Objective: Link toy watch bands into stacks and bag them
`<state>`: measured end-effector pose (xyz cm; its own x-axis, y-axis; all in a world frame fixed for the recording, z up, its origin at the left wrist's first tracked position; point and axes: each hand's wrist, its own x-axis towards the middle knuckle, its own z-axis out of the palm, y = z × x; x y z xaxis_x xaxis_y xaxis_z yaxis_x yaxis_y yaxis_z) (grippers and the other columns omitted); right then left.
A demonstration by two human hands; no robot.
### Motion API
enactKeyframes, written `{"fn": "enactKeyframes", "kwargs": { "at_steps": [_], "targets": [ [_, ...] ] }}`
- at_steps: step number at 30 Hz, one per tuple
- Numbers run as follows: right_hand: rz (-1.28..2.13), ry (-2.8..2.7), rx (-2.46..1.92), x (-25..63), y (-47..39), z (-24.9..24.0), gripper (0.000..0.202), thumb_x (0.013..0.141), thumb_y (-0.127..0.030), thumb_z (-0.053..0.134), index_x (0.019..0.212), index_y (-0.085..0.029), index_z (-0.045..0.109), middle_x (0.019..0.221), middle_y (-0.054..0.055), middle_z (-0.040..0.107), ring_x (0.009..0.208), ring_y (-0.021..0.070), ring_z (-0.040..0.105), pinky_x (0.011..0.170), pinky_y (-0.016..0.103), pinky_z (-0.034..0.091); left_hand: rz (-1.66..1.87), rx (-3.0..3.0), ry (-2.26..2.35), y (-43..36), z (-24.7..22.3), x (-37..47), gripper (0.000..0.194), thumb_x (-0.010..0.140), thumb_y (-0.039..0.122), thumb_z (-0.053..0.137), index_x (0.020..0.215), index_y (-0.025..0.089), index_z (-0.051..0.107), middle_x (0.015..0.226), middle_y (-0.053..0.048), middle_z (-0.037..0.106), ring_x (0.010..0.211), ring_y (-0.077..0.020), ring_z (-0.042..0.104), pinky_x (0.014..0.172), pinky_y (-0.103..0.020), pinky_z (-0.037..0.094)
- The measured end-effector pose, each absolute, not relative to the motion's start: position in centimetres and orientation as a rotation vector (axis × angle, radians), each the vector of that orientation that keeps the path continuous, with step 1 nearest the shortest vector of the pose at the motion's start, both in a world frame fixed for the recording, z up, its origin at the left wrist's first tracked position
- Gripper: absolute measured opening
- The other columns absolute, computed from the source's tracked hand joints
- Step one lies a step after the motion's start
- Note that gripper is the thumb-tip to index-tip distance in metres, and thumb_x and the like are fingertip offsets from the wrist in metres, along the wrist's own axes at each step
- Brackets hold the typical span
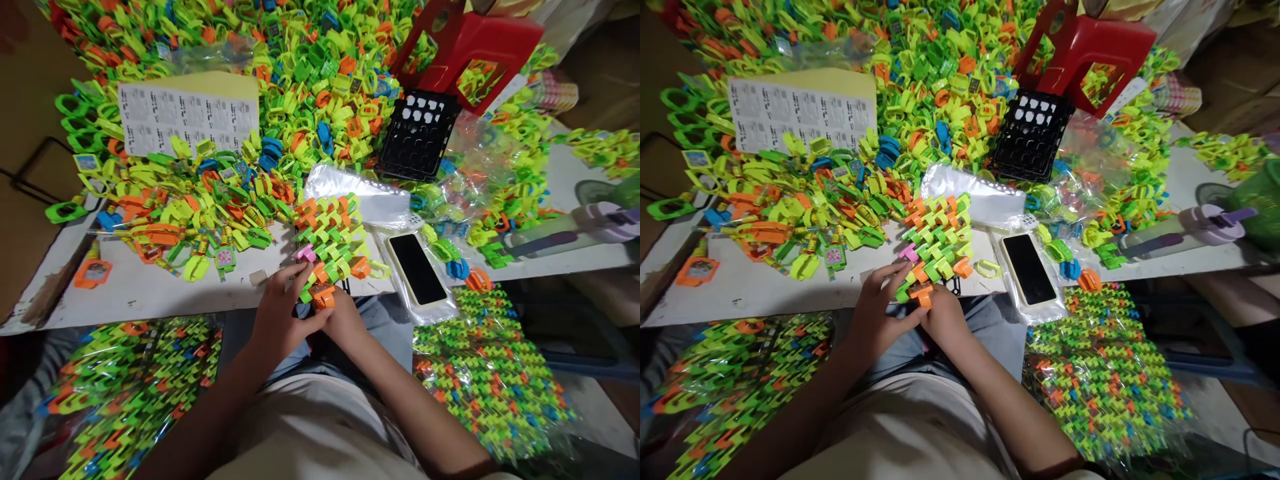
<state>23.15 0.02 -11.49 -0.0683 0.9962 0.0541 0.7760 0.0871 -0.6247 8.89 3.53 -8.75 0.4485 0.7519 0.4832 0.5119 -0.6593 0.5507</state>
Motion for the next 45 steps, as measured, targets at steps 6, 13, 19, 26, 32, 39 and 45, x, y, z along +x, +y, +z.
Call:
{"fn": "enactKeyframes", "kwargs": {
  "at_steps": [6, 13, 19, 26, 32, 39, 45],
  "targets": [
    [0.629, -1.933, -1.838, 22.5, 0.3, -11.3, 0.019, 0.073, -0.010, 0.050, 0.083, -0.016, 0.065, 0.084, 0.009, 0.066, 0.077, 0.0211, 0.059, 0.071, 0.029, 0.046, 0.991, 2.414, 1.064, 3.6, -8.7, 8.7, 0.071, 0.075, 0.028, 0.065, 0.139, 0.023, 0.034, 0.124, -0.012, 0.050, 0.118, -0.0276, 0.049, 0.101, -0.043, 0.042],
    [0.626, -2.065, -1.930, 22.2, 0.9, -10.0, 0.015, 0.072, -0.007, 0.050, 0.077, -0.014, 0.063, 0.078, 0.011, 0.066, 0.071, 0.0208, 0.058, 0.066, 0.028, 0.044, 0.992, 2.342, 1.021, 4.2, -8.3, 8.5, 0.061, 0.077, 0.017, 0.057, 0.135, 0.023, 0.039, 0.123, -0.010, 0.048, 0.117, -0.0237, 0.049, 0.103, -0.040, 0.040],
    [0.664, -1.932, -1.763, 23.3, 1.2, -11.2, 0.021, 0.073, -0.005, 0.046, 0.079, -0.016, 0.064, 0.075, 0.007, 0.068, 0.067, 0.0184, 0.061, 0.062, 0.025, 0.043, 0.849, 2.294, 1.188, 4.9, -7.5, 9.4, 0.052, 0.077, 0.030, 0.065, 0.126, 0.022, 0.052, 0.115, -0.009, 0.049, 0.105, -0.0242, 0.053, 0.095, -0.042, 0.044],
    [0.592, -1.815, -1.685, 23.8, 0.9, -13.0, 0.019, 0.077, -0.010, 0.046, 0.080, -0.016, 0.064, 0.075, 0.008, 0.068, 0.068, 0.0202, 0.063, 0.062, 0.027, 0.048, 0.836, 2.263, 1.132, 4.5, -7.4, 9.4, 0.064, 0.077, 0.036, 0.068, 0.134, 0.022, 0.042, 0.122, -0.010, 0.046, 0.115, -0.0252, 0.048, 0.098, -0.040, 0.042],
    [0.617, -1.651, -1.561, 24.3, -1.3, -12.6, 0.025, 0.086, -0.028, 0.053, 0.105, -0.016, 0.064, 0.088, 0.009, 0.071, 0.077, 0.0217, 0.067, 0.069, 0.032, 0.055, 1.047, 2.179, 1.644, 7.4, -8.8, 2.2, 0.037, 0.090, 0.044, 0.045, 0.115, 0.020, 0.057, 0.113, -0.011, 0.054, 0.111, -0.0259, 0.050, 0.097, -0.044, 0.040],
    [0.690, -1.706, -1.449, 24.6, -4.3, -12.4, 0.020, 0.091, -0.028, 0.049, 0.097, -0.020, 0.067, 0.084, 0.006, 0.070, 0.074, 0.0185, 0.068, 0.066, 0.029, 0.055, 0.422, 1.965, 2.292, 10.3, -10.3, -5.2, 0.035, 0.085, 0.042, 0.047, 0.099, 0.015, 0.063, 0.104, -0.015, 0.062, 0.102, -0.0335, 0.054, 0.089, -0.050, 0.042],
    [0.553, -1.788, -1.323, 23.1, -5.2, -9.0, 0.022, 0.091, -0.018, 0.050, 0.111, -0.019, 0.060, 0.081, 0.005, 0.065, 0.072, 0.0162, 0.061, 0.064, 0.027, 0.051, 0.862, 2.224, 1.759, 6.1, -4.1, -5.3, 0.035, 0.079, 0.055, 0.054, 0.077, 0.021, 0.061, 0.111, -0.008, 0.062, 0.105, -0.0272, 0.059, 0.093, -0.040, 0.046]
  ]
}}
